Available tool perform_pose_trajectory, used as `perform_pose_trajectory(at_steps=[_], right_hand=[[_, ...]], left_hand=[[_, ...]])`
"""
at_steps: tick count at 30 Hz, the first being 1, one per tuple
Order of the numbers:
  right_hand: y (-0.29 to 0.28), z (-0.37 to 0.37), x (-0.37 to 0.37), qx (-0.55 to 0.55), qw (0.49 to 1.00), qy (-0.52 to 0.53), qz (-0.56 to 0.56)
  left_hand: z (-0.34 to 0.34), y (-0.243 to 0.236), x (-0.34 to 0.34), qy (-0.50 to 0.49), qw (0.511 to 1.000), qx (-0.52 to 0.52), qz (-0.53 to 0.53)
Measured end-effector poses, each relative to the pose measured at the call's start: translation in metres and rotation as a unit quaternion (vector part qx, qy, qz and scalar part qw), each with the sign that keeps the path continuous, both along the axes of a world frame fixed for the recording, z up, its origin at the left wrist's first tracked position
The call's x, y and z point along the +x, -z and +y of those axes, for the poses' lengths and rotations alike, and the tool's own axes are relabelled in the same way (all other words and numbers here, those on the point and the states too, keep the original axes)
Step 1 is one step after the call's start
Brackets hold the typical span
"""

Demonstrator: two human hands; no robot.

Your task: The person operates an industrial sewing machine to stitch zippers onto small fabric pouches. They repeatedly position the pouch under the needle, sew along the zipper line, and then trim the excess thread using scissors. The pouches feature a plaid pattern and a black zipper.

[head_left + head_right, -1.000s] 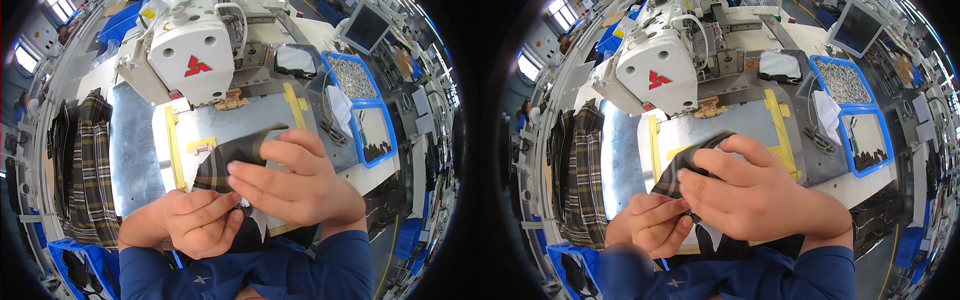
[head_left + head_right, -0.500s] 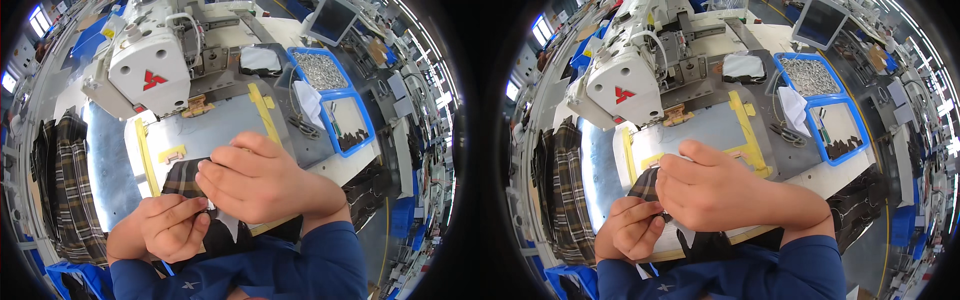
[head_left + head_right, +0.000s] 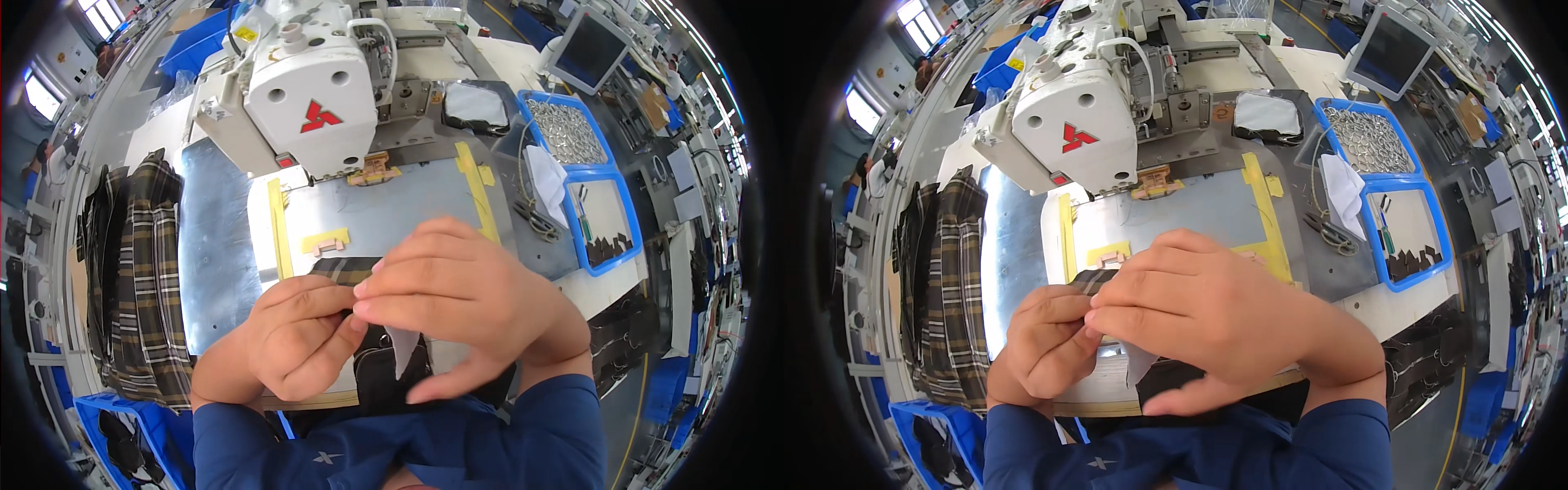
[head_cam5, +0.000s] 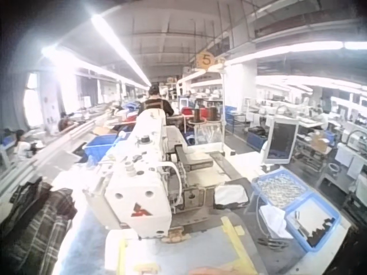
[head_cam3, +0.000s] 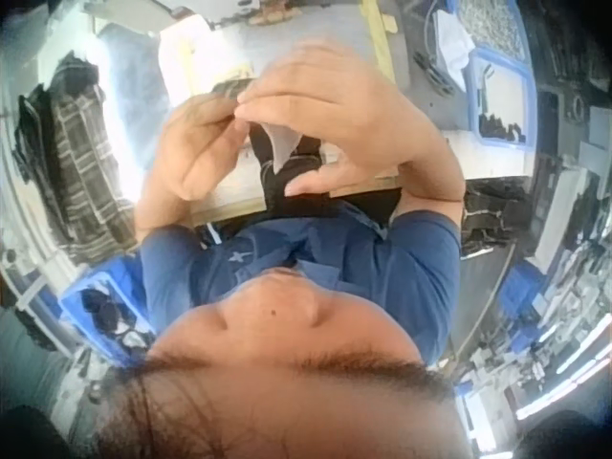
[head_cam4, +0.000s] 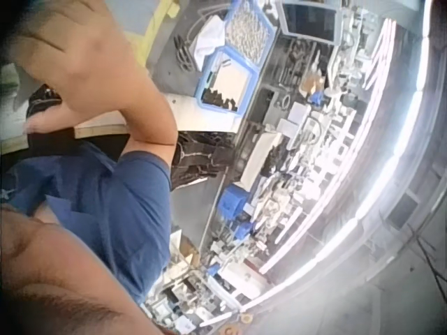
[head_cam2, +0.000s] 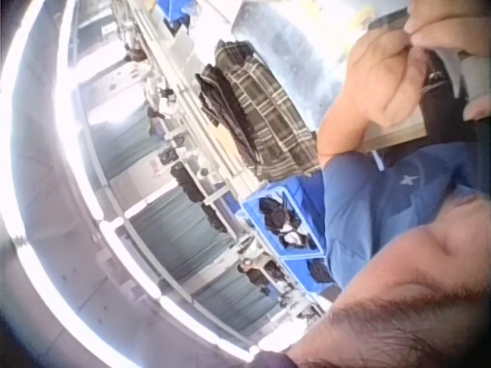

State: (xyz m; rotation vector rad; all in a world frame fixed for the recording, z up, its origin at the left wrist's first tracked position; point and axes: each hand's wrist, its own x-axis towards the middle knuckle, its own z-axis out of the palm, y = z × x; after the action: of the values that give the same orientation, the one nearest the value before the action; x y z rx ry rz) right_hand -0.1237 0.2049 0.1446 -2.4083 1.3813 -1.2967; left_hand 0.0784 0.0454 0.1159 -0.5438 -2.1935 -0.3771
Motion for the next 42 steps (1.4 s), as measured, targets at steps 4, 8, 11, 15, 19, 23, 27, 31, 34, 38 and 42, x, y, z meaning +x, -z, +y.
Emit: perform_pose_trajectory(at_steps=[4, 8, 11, 15, 19, 23, 27, 31, 34, 38, 42], right_hand=[[0.026, -0.008, 0.006, -0.103, 0.99, 0.072, 0.068], [0.027, -0.007, 0.005, -0.132, 0.987, 0.059, 0.065], [0.022, -0.005, 0.005, -0.132, 0.989, 0.035, 0.056], [0.017, -0.001, 0.007, -0.127, 0.99, 0.016, 0.05], [0.013, 0.001, 0.008, -0.108, 0.993, -0.001, 0.041], [0.015, 0.0, 0.008, -0.11, 0.993, -0.005, 0.04], [0.015, 0.0, 0.01, -0.11, 0.993, -0.003, 0.041], [0.013, 0.001, 0.011, -0.109, 0.993, -0.001, 0.039], [0.013, 0.002, 0.01, -0.106, 0.994, -0.003, 0.036], [0.016, 0.0, 0.01, -0.093, 0.996, -0.013, 0.008], [0.019, 0.0, 0.008, -0.072, 0.996, -0.027, -0.038]], left_hand=[[0.001, -0.004, 0.0, -0.003, 1.0, -0.002, -0.025], [-0.002, -0.007, 0.004, 0.011, 0.999, -0.007, -0.037], [-0.004, -0.019, 0.012, 0.003, 0.996, 0.072, -0.057], [-0.014, -0.039, 0.027, -0.025, 0.958, 0.241, -0.155], [-0.016, -0.041, 0.022, 0.01, 0.944, 0.243, -0.224], [-0.005, -0.031, 0.016, -0.033, 0.966, 0.222, -0.13], [-0.004, -0.024, 0.011, -0.038, 0.988, 0.136, -0.063], [-0.006, -0.029, 0.009, -0.045, 0.997, 0.041, -0.055], [-0.006, -0.026, 0.012, -0.06, 0.997, 0.013, -0.038], [-0.004, -0.014, 0.005, -0.017, 0.996, 0.085, -0.007], [-0.015, -0.004, 0.002, 0.061, 0.985, 0.153, -0.057]])
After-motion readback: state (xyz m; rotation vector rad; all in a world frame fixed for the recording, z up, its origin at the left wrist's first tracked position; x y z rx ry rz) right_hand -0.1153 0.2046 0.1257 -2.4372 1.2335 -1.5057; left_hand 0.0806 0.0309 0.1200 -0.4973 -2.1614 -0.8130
